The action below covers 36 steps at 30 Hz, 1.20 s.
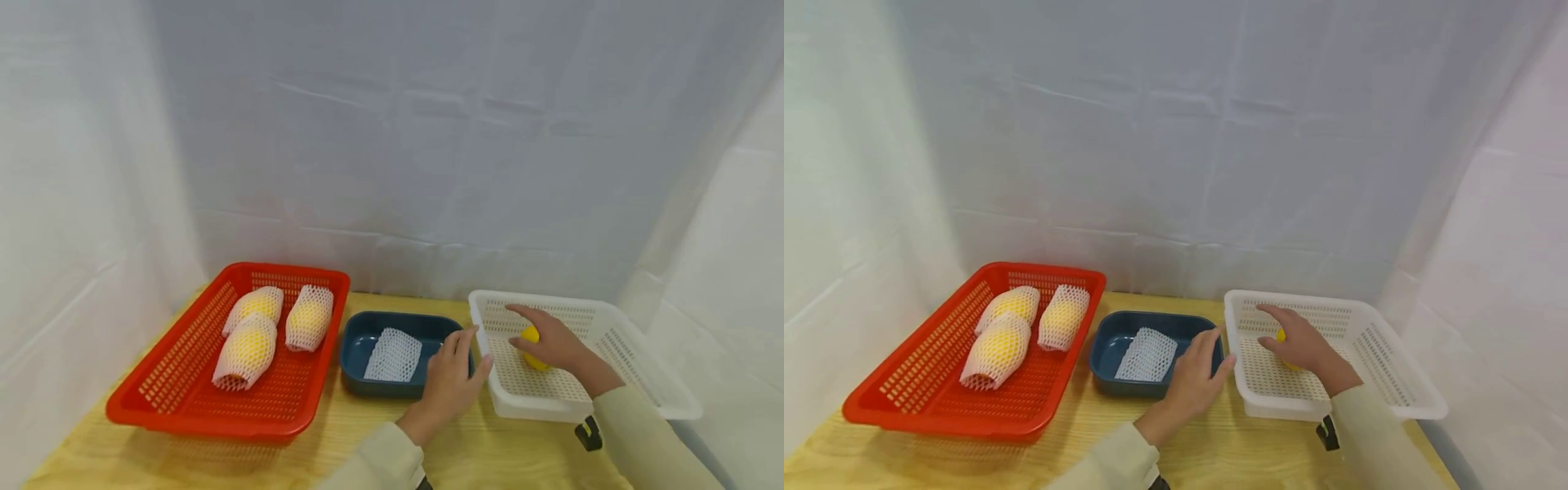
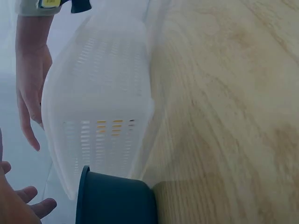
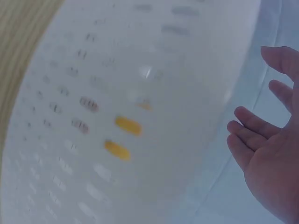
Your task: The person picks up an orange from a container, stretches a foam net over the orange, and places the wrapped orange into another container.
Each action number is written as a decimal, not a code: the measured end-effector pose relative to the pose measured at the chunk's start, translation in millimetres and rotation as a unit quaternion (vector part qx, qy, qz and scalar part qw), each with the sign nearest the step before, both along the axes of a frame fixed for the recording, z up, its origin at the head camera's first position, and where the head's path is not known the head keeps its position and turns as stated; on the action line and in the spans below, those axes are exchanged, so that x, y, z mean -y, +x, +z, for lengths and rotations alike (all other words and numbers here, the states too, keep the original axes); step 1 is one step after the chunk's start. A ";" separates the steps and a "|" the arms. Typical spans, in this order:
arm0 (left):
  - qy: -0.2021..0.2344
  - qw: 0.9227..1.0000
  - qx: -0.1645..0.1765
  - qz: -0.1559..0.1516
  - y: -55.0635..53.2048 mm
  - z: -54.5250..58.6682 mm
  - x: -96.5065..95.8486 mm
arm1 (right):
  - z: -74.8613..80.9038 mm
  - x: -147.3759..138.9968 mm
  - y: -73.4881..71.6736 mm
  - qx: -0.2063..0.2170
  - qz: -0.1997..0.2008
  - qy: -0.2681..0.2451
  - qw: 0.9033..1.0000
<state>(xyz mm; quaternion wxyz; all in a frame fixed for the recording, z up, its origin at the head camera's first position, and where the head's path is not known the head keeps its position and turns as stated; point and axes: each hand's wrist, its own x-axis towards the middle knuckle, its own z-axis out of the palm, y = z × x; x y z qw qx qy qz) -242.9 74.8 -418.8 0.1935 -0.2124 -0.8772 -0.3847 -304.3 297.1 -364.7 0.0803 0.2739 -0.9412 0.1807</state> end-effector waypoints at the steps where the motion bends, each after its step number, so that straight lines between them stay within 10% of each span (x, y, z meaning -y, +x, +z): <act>1: -0.006 1.000 0.004 -0.004 0.3 -0.8 -1.8 | 1.3 -3.0 -2.9 0.003 -0.005 0.005 1.000; 14: -0.089 0.993 0.079 -0.023 2.7 -5.4 -14.0 | 5.8 -20.3 -27.7 0.091 -0.070 0.050 0.992; 36: -0.167 0.977 0.127 -0.031 5.3 -14.5 -19.4 | 26.4 -14.9 -47.3 0.255 -0.136 0.172 0.942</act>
